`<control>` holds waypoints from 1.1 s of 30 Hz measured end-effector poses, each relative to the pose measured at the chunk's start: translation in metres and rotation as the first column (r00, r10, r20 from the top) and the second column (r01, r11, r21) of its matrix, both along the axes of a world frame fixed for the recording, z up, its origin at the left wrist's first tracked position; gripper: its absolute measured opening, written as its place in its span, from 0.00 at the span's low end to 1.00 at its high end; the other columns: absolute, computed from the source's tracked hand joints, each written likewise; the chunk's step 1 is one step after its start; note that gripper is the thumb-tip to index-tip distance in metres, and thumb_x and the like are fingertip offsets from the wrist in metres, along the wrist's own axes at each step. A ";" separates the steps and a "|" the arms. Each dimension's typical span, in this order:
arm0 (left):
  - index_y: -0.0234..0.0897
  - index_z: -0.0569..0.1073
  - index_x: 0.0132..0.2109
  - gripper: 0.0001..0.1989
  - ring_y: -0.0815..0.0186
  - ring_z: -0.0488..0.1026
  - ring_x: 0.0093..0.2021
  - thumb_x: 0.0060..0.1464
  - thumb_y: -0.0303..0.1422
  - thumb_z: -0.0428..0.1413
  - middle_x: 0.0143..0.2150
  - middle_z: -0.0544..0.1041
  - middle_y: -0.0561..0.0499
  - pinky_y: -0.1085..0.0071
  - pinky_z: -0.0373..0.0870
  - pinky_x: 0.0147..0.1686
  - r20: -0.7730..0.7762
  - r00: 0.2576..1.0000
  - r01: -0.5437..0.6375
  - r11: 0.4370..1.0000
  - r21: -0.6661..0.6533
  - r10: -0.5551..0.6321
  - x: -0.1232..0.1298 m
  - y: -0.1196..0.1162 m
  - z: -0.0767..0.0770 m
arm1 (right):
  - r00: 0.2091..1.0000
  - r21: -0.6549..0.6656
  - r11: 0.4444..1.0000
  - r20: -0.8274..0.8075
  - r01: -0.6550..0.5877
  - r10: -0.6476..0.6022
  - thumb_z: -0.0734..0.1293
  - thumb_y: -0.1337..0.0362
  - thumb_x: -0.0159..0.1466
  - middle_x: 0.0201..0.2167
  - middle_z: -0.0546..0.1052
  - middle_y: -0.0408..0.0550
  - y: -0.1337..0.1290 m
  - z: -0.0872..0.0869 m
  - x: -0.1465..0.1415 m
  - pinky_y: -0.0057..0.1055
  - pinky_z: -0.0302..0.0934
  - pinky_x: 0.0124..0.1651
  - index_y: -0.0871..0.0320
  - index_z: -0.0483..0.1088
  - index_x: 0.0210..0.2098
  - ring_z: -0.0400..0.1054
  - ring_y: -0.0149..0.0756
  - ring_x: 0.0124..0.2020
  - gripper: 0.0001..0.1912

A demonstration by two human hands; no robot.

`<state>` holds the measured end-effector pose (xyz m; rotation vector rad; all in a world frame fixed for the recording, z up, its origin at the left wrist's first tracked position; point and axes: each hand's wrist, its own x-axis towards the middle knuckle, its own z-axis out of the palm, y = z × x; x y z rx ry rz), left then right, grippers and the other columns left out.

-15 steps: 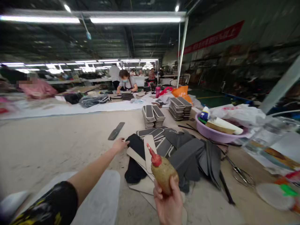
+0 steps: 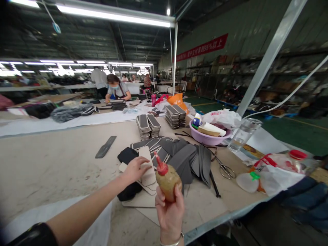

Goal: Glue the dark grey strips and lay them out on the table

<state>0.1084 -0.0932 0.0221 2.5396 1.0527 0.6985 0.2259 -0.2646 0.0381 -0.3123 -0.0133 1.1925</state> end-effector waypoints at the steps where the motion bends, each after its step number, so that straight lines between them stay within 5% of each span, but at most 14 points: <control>1: 0.38 0.76 0.43 0.15 0.61 0.72 0.46 0.56 0.43 0.54 0.43 0.76 0.47 0.67 0.66 0.49 -0.017 1.000 0.025 1.000 -0.009 -0.025 0.015 -0.009 0.001 | 0.999 0.008 1.000 -0.020 0.025 -0.024 0.69 0.58 0.56 0.26 0.66 0.41 -0.003 0.000 0.006 0.14 0.49 0.17 0.57 0.67 0.35 0.53 0.21 0.20 0.12; 5: 0.36 0.76 0.41 0.19 0.57 0.72 0.44 0.49 0.47 0.60 0.40 0.75 0.45 0.65 0.67 0.45 -0.174 0.984 0.016 0.999 -0.030 -0.021 0.060 -0.029 -0.001 | 0.986 0.015 0.991 -0.102 0.133 -0.131 0.65 0.58 0.59 0.34 0.68 0.48 -0.013 0.001 0.026 0.13 0.52 0.17 0.59 0.67 0.40 0.52 0.20 0.22 0.13; 9: 0.36 0.76 0.41 0.20 0.57 0.73 0.41 0.47 0.47 0.61 0.38 0.75 0.45 0.66 0.68 0.41 -0.273 0.962 -0.032 0.997 -0.076 0.010 0.078 -0.033 -0.003 | 0.976 -0.010 0.984 -0.127 0.176 -0.176 0.63 0.58 0.61 0.36 0.68 0.51 -0.017 0.002 0.036 0.14 0.54 0.18 0.60 0.66 0.42 0.53 0.20 0.23 0.14; 16: 0.38 0.76 0.43 0.13 0.63 0.73 0.39 0.50 0.37 0.61 0.40 0.75 0.48 0.71 0.67 0.40 -0.130 0.991 -0.046 0.996 -0.081 0.035 0.081 -0.031 -0.021 | 0.985 -0.028 0.991 -0.108 0.133 -0.136 0.67 0.59 0.58 0.31 0.67 0.45 -0.010 0.001 0.033 0.14 0.52 0.18 0.57 0.66 0.36 0.54 0.21 0.23 0.10; 21: 0.38 0.77 0.34 0.03 0.65 0.73 0.36 0.52 0.31 0.58 0.33 0.76 0.50 0.72 0.65 0.37 -0.066 0.995 -0.079 0.991 -0.105 0.072 0.081 -0.027 -0.033 | 0.992 -0.035 0.992 -0.033 0.121 -0.122 0.69 0.58 0.57 0.26 0.64 0.39 -0.008 0.001 0.029 0.15 0.51 0.18 0.55 0.66 0.36 0.54 0.22 0.22 0.11; 27: 0.37 0.74 0.44 0.11 0.66 0.73 0.34 0.54 0.31 0.55 0.34 0.77 0.51 0.72 0.66 0.36 -0.027 0.989 -0.147 0.969 -0.198 0.145 0.082 -0.030 -0.033 | 0.994 -0.034 0.994 -0.006 0.107 -0.107 0.69 0.57 0.56 0.26 0.65 0.39 -0.009 0.004 0.027 0.15 0.49 0.18 0.56 0.67 0.37 0.54 0.21 0.21 0.13; 33: 0.37 0.72 0.49 0.20 0.60 0.72 0.44 0.48 0.38 0.58 0.46 0.73 0.44 0.69 0.67 0.43 -0.146 0.989 -0.008 0.995 -0.100 -0.007 0.087 -0.047 -0.024 | 0.995 -0.031 0.995 0.015 0.094 -0.094 0.69 0.57 0.56 0.27 0.67 0.41 -0.008 0.004 0.026 0.15 0.50 0.18 0.57 0.68 0.37 0.55 0.21 0.21 0.13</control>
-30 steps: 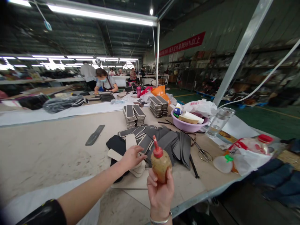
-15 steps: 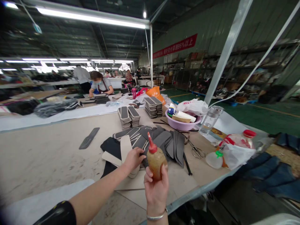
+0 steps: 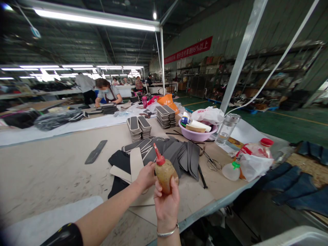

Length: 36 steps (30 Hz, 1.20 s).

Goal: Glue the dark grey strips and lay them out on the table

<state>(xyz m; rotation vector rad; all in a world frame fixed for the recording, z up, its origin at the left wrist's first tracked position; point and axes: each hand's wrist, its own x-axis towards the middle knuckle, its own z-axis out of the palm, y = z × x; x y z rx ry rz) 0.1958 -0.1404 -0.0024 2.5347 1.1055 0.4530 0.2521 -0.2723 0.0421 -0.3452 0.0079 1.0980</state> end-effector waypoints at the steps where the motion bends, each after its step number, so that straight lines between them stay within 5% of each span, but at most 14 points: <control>1: 0.37 0.72 0.48 0.19 0.59 0.72 0.45 0.49 0.38 0.58 0.46 0.73 0.44 0.69 0.67 0.43 -0.024 1.000 0.007 1.000 -0.004 -0.007 0.001 -0.001 0.000 | 1.000 -0.002 1.000 0.004 -0.004 0.004 0.70 0.57 0.56 0.27 0.67 0.41 0.000 0.000 0.000 0.15 0.50 0.18 0.57 0.68 0.37 0.55 0.21 0.21 0.14; 9: 0.36 0.76 0.44 0.17 0.60 0.74 0.40 0.48 0.39 0.59 0.39 0.77 0.47 0.69 0.67 0.40 0.029 0.999 -0.012 0.994 -0.113 0.015 -0.001 0.006 0.001 | 1.000 -0.015 1.000 0.020 0.018 -0.018 0.70 0.56 0.55 0.25 0.66 0.40 0.002 -0.001 -0.001 0.15 0.49 0.18 0.57 0.67 0.36 0.56 0.21 0.21 0.14; 19: 0.34 0.79 0.38 0.16 0.66 0.72 0.30 0.55 0.39 0.51 0.28 0.78 0.51 0.73 0.66 0.31 0.223 0.969 -0.039 0.962 -0.270 0.102 -0.009 0.016 0.024 | 0.999 0.013 1.000 0.028 0.029 -0.029 0.70 0.56 0.56 0.26 0.65 0.39 -0.003 0.000 0.003 0.14 0.49 0.19 0.55 0.67 0.36 0.55 0.21 0.22 0.13; 23: 0.34 0.79 0.33 0.17 0.66 0.73 0.30 0.59 0.37 0.48 0.27 0.77 0.50 0.72 0.67 0.34 0.251 0.950 -0.126 0.963 -0.236 0.186 -0.030 0.021 0.031 | 0.998 0.002 1.000 0.064 0.002 -0.002 0.70 0.56 0.56 0.25 0.64 0.38 -0.004 -0.001 0.003 0.15 0.50 0.19 0.55 0.67 0.35 0.56 0.21 0.22 0.13; 29: 0.40 0.77 0.47 0.13 0.64 0.72 0.44 0.59 0.33 0.51 0.43 0.76 0.46 0.69 0.69 0.47 0.404 0.914 -0.084 0.994 0.065 0.051 -0.123 -0.005 0.038 | 0.995 -0.022 0.998 0.080 -0.052 0.053 0.70 0.59 0.54 0.27 0.67 0.41 -0.007 -0.008 0.006 0.19 0.53 0.18 0.53 0.67 0.37 0.56 0.24 0.22 0.13; 36: 0.51 0.72 0.55 0.23 0.65 0.72 0.43 0.58 0.24 0.45 0.42 0.73 0.47 0.68 0.73 0.42 0.254 0.967 -0.069 0.987 0.146 0.030 -0.286 -0.085 0.010 | 0.975 -0.087 0.983 0.146 -0.159 0.170 0.72 0.58 0.50 0.27 0.68 0.42 -0.009 -0.009 -0.006 0.19 0.52 0.17 0.54 0.68 0.37 0.57 0.25 0.22 0.16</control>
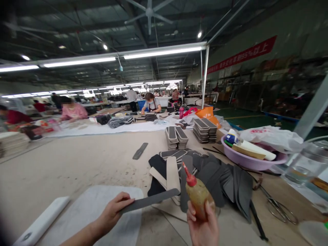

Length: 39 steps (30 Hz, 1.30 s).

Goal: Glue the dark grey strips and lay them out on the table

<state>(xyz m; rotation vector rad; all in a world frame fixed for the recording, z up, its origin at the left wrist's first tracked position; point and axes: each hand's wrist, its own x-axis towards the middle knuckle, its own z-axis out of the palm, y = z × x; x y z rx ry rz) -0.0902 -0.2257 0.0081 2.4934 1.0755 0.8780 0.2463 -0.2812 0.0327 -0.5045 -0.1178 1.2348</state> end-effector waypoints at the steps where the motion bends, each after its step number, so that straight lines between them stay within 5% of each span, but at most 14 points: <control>1: 0.52 0.71 0.55 0.25 0.65 0.72 0.43 0.58 0.23 0.44 0.42 0.73 0.48 0.69 0.73 0.43 -0.028 1.000 -0.004 1.000 -0.019 0.004 -0.020 -0.011 -0.004 | 0.999 -0.020 1.000 0.033 -0.014 0.015 0.72 0.58 0.49 0.27 0.69 0.43 -0.001 0.000 -0.004 0.20 0.52 0.17 0.54 0.69 0.38 0.57 0.25 0.21 0.18; 4: 0.52 0.71 0.56 0.30 0.66 0.72 0.46 0.53 0.18 0.43 0.46 0.72 0.49 0.70 0.72 0.46 -0.121 0.993 -0.023 0.997 -0.074 0.014 -0.067 -0.039 -0.012 | 0.989 -0.070 0.995 0.131 -0.066 0.075 0.73 0.59 0.47 0.29 0.70 0.44 -0.004 -0.001 -0.020 0.20 0.51 0.17 0.56 0.69 0.41 0.58 0.25 0.21 0.22; 8: 0.49 0.72 0.55 0.32 0.64 0.71 0.50 0.47 0.17 0.45 0.49 0.72 0.48 0.66 0.70 0.51 -0.219 0.971 -0.125 0.982 -0.140 0.092 -0.100 -0.058 -0.025 | 0.958 -0.140 0.981 0.235 -0.137 0.167 0.73 0.58 0.48 0.32 0.71 0.45 -0.005 -0.007 -0.042 0.21 0.51 0.16 0.56 0.69 0.41 0.58 0.25 0.22 0.21; 14: 0.44 0.65 0.61 0.34 0.61 0.64 0.59 0.48 0.18 0.44 0.59 0.66 0.46 0.60 0.63 0.60 -0.157 0.966 -0.234 0.956 -0.179 0.207 -0.120 -0.077 -0.035 | 0.911 -0.169 0.971 0.347 -0.171 0.221 0.74 0.57 0.49 0.30 0.70 0.41 -0.006 -0.010 -0.069 0.21 0.52 0.17 0.55 0.68 0.39 0.60 0.25 0.21 0.20; 18: 0.41 0.69 0.57 0.23 0.61 0.66 0.56 0.55 0.23 0.46 0.54 0.69 0.44 0.60 0.66 0.57 -0.094 0.956 -0.291 0.943 -0.160 0.278 -0.131 -0.096 -0.032 | 0.883 -0.200 0.964 0.400 -0.175 0.244 0.75 0.58 0.48 0.29 0.70 0.39 -0.019 -0.011 -0.095 0.21 0.53 0.17 0.55 0.68 0.40 0.61 0.25 0.21 0.22; 25: 0.41 0.75 0.49 0.14 0.63 0.69 0.47 0.61 0.31 0.48 0.46 0.74 0.45 0.64 0.70 0.49 -0.085 0.990 -0.126 0.986 -0.107 0.117 -0.132 -0.104 -0.036 | 0.799 -0.348 0.928 0.515 -0.134 0.309 0.76 0.56 0.47 0.33 0.74 0.39 -0.079 -0.040 -0.166 0.22 0.56 0.19 0.49 0.62 0.51 0.64 0.26 0.21 0.35; 30: 0.39 0.76 0.47 0.14 0.63 0.70 0.45 0.61 0.30 0.48 0.43 0.76 0.44 0.64 0.70 0.48 -0.065 0.993 -0.104 0.992 -0.077 0.099 -0.133 -0.102 -0.044 | 0.551 -0.414 0.910 0.756 -0.016 0.353 0.77 0.52 0.43 0.37 0.75 0.45 -0.105 -0.047 -0.193 0.27 0.60 0.20 0.55 0.65 0.48 0.68 0.34 0.27 0.36; 35: 0.38 0.77 0.44 0.12 0.64 0.71 0.42 0.60 0.29 0.49 0.41 0.77 0.45 0.65 0.71 0.46 -0.014 0.993 -0.114 0.993 0.033 0.115 -0.134 -0.102 -0.052 | 0.262 -0.236 0.969 0.942 0.069 0.211 0.75 0.51 0.46 0.40 0.74 0.49 -0.105 -0.050 -0.205 0.36 0.66 0.41 0.57 0.67 0.44 0.69 0.42 0.39 0.30; 39: 0.37 0.76 0.41 0.10 0.65 0.71 0.39 0.59 0.27 0.51 0.39 0.77 0.46 0.66 0.71 0.43 0.042 0.994 -0.106 0.984 0.142 0.101 -0.133 -0.101 -0.054 | 0.010 -0.101 0.994 0.995 0.028 0.101 0.70 0.51 0.54 0.41 0.73 0.50 -0.099 -0.062 -0.210 0.41 0.65 0.45 0.57 0.65 0.46 0.68 0.42 0.41 0.25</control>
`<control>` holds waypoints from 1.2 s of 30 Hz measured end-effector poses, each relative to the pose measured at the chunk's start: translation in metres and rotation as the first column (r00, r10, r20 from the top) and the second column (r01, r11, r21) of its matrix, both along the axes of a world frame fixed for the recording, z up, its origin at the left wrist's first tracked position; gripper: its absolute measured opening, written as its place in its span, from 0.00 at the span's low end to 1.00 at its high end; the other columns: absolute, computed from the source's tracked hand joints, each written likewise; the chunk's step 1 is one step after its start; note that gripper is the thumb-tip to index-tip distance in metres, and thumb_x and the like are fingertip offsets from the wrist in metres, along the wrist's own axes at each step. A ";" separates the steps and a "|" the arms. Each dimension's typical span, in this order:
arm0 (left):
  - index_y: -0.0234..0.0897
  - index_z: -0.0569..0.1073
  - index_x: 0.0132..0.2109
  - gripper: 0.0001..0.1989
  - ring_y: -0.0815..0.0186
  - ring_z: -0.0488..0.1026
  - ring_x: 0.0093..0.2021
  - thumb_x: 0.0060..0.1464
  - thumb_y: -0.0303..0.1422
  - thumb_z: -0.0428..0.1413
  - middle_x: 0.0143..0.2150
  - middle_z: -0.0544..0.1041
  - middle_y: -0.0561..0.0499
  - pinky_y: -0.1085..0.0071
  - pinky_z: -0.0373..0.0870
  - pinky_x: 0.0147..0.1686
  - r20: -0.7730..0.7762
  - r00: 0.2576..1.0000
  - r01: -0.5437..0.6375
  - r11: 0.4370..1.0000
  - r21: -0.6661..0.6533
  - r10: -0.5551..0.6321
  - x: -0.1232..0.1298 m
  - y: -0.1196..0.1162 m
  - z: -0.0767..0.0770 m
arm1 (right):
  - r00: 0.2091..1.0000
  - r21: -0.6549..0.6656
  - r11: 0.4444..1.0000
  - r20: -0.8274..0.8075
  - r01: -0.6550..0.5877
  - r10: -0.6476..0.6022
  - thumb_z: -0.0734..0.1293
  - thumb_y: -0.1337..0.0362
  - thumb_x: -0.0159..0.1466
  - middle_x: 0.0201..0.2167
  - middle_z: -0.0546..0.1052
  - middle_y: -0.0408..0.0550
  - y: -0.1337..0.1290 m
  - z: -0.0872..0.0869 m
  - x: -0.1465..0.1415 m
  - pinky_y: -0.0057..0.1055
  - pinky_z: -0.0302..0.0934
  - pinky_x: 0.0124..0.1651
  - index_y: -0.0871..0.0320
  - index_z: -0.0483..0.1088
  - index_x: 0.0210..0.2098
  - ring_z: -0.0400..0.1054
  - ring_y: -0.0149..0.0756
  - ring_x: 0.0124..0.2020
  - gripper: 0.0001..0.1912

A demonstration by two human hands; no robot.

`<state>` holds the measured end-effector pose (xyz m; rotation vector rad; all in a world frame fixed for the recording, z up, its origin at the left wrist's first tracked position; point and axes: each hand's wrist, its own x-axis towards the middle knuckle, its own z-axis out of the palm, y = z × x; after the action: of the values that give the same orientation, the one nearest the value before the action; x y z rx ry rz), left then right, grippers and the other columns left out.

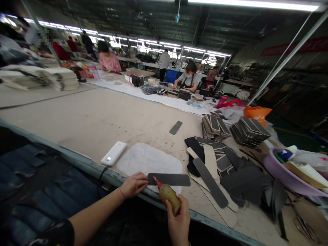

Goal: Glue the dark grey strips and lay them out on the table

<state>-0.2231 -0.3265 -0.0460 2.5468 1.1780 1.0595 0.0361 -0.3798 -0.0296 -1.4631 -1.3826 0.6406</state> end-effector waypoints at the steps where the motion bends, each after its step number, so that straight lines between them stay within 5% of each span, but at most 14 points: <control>1: 0.36 0.76 0.41 0.09 0.65 0.71 0.39 0.59 0.26 0.51 0.39 0.77 0.47 0.66 0.70 0.43 0.005 1.000 -0.001 1.000 0.009 0.001 0.000 0.000 0.000 | 0.999 0.027 0.999 0.049 -0.020 0.019 0.69 0.51 0.56 0.41 0.72 0.50 0.002 -0.001 -0.001 0.42 0.65 0.46 0.56 0.65 0.46 0.68 0.42 0.42 0.24; 8: 0.37 0.75 0.40 0.08 0.65 0.70 0.39 0.57 0.25 0.52 0.39 0.77 0.48 0.67 0.70 0.42 -0.004 1.000 0.003 1.000 0.007 -0.003 0.000 0.000 0.000 | 0.967 0.155 0.982 0.246 -0.107 0.067 0.67 0.55 0.60 0.40 0.71 0.49 0.009 0.008 -0.012 0.40 0.65 0.43 0.55 0.64 0.46 0.67 0.40 0.41 0.18; 19: 0.37 0.75 0.38 0.08 0.66 0.70 0.37 0.57 0.25 0.52 0.37 0.77 0.48 0.66 0.69 0.41 -0.014 1.000 0.001 1.000 -0.027 -0.002 0.002 0.001 0.002 | 0.961 0.138 0.982 0.260 -0.130 0.091 0.67 0.57 0.60 0.39 0.70 0.47 0.016 0.010 -0.016 0.38 0.65 0.43 0.54 0.63 0.46 0.66 0.39 0.40 0.16; 36: 0.38 0.75 0.37 0.07 0.65 0.70 0.40 0.57 0.26 0.52 0.39 0.75 0.47 0.66 0.70 0.43 -0.024 1.000 -0.004 0.997 -0.082 0.002 0.001 0.002 0.000 | 0.931 0.074 0.964 0.252 0.255 -0.265 0.67 0.47 0.56 0.39 0.71 0.51 0.020 0.004 0.066 0.41 0.63 0.44 0.57 0.64 0.44 0.67 0.43 0.40 0.24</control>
<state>-0.2226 -0.3242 -0.0461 2.5022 1.2064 0.9630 0.1022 -0.3595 -0.0256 -1.7079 -1.3558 0.2561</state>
